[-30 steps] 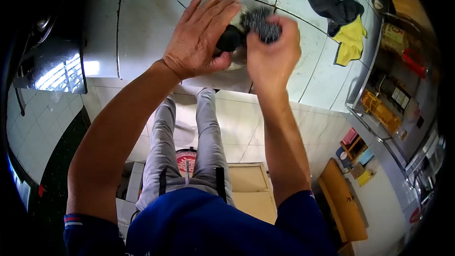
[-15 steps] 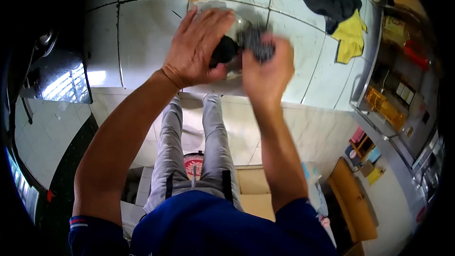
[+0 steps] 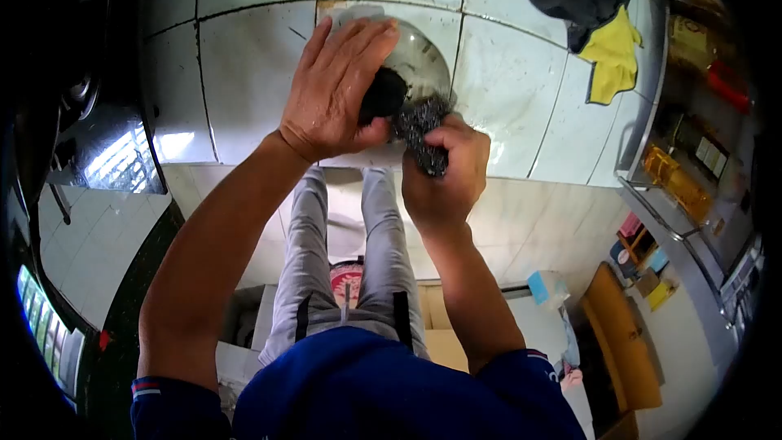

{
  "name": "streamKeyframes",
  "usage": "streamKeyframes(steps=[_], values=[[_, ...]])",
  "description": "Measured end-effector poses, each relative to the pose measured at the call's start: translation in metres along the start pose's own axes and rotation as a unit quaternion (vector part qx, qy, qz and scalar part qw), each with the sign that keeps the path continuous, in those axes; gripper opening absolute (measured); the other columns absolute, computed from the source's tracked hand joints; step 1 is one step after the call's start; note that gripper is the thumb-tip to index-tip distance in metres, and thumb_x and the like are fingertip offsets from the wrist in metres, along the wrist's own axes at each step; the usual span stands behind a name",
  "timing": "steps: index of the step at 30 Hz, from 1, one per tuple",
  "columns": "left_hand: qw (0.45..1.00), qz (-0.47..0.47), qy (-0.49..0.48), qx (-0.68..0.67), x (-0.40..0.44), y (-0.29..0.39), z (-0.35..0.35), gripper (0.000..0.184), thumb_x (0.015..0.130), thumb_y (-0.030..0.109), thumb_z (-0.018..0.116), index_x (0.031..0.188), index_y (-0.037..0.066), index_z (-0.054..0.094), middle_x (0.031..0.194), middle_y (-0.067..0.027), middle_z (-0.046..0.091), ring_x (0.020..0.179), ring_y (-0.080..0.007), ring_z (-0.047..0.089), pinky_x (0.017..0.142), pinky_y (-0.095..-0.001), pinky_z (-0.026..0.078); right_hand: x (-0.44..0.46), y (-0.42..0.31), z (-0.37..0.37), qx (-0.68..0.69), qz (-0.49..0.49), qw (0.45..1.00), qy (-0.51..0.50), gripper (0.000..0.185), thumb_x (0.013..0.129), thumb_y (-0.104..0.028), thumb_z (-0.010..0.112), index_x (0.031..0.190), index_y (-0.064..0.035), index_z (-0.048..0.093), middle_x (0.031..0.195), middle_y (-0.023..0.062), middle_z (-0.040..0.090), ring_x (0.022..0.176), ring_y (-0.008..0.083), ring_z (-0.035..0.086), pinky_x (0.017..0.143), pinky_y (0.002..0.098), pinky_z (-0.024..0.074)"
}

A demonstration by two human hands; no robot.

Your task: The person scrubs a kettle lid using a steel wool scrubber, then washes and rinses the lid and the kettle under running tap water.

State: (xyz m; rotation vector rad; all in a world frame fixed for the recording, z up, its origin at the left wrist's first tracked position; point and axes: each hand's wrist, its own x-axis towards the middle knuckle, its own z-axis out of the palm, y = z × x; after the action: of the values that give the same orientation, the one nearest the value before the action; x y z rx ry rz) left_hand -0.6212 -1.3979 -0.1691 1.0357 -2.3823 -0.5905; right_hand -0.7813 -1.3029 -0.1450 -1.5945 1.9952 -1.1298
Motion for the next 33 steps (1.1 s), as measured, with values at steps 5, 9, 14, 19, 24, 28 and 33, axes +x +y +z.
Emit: streamKeyframes(steps=[5, 9, 14, 19, 24, 28, 33], values=[[0.999, 0.004, 0.034, 0.014, -0.002, -0.006, 0.007, 0.078, 0.073, 0.034, 0.063, 0.142, 0.006, 0.043, 0.142, -0.0152, 0.051, 0.128, -0.0382, 0.049, 0.113, -0.0550, 0.029, 0.036, -0.001, 0.007, -0.005, -0.019, 1.000, 0.002, 0.040, 0.058, 0.004, 0.073, 0.094, -0.0097, 0.061, 0.097, 0.0141, 0.063, 0.090, 0.0355, 0.058, 0.081, 0.0440, 0.0470], [0.999, 0.019, 0.032, 0.019, 0.002, -0.010, 0.006, 0.076, 0.075, 0.036, 0.064, 0.142, 0.005, 0.043, 0.142, -0.0158, 0.051, 0.128, -0.0386, 0.048, 0.112, -0.0545, 0.029, 0.016, -0.001, 0.011, 0.023, -0.038, 0.999, 0.030, 0.037, 0.061, 0.004, 0.071, 0.094, -0.0089, 0.060, 0.094, 0.0123, 0.063, 0.088, 0.0346, 0.057, 0.079, 0.0428, 0.0462], [0.999, 0.013, 0.034, 0.003, 0.001, -0.001, 0.006, 0.077, 0.069, 0.027, 0.069, 0.138, 0.005, 0.045, 0.141, -0.0150, 0.051, 0.130, -0.0370, 0.047, 0.114, -0.0544, 0.027, 0.035, -0.007, 0.018, 0.006, -0.015, 0.999, 0.036, 0.035, 0.061, 0.005, 0.071, 0.092, -0.0081, 0.059, 0.091, 0.0130, 0.061, 0.088, 0.0342, 0.056, 0.077, 0.0434, 0.0459], [1.000, 0.003, 0.025, 0.010, 0.002, -0.001, 0.005, 0.080, 0.065, 0.026, 0.070, 0.137, 0.004, 0.046, 0.141, -0.0145, 0.051, 0.131, -0.0358, 0.047, 0.115, -0.0545, 0.026, 0.049, -0.012, 0.019, 0.006, 0.027, 0.999, 0.027, 0.038, 0.059, 0.005, 0.071, 0.093, -0.0074, 0.058, 0.093, 0.0140, 0.062, 0.092, 0.0360, 0.057, 0.080, 0.0444, 0.0469], [1.000, -0.010, 0.005, 0.009, 0.003, 0.002, 0.004, 0.079, 0.064, 0.025, 0.069, 0.136, 0.002, 0.046, 0.140, -0.0147, 0.051, 0.130, -0.0352, 0.047, 0.114, -0.0545, 0.027, 0.015, -0.006, 0.010, 0.028, 0.013, 0.999, 0.030, 0.039, 0.059, 0.005, 0.073, 0.092, -0.0061, 0.057, 0.092, 0.0125, 0.061, 0.090, 0.0357, 0.056, 0.080, 0.0442, 0.0453], [1.000, -0.004, 0.017, 0.003, 0.002, 0.001, 0.003, 0.081, 0.062, 0.027, 0.069, 0.137, 0.003, 0.046, 0.139, -0.0140, 0.051, 0.130, -0.0345, 0.046, 0.115, -0.0545, 0.026, 0.038, -0.009, 0.014, 0.021, 0.036, 0.999, 0.010, 0.039, 0.059, 0.004, 0.073, 0.094, -0.0071, 0.059, 0.093, 0.0125, 0.061, 0.090, 0.0354, 0.056, 0.080, 0.0435, 0.0454], [1.000, -0.009, 0.008, 0.006, 0.002, 0.000, 0.004, 0.082, 0.062, 0.028, 0.069, 0.137, 0.005, 0.046, 0.141, -0.0128, 0.050, 0.131, -0.0339, 0.046, 0.116, -0.0537, 0.025, 0.051, -0.004, 0.014, 0.011, -0.004, 1.000, -0.006, 0.040, 0.058, 0.004, 0.074, 0.093, -0.0069, 0.058, 0.093, 0.0119, 0.062, 0.089, 0.0349, 0.057, 0.079, 0.0434, 0.0477]])
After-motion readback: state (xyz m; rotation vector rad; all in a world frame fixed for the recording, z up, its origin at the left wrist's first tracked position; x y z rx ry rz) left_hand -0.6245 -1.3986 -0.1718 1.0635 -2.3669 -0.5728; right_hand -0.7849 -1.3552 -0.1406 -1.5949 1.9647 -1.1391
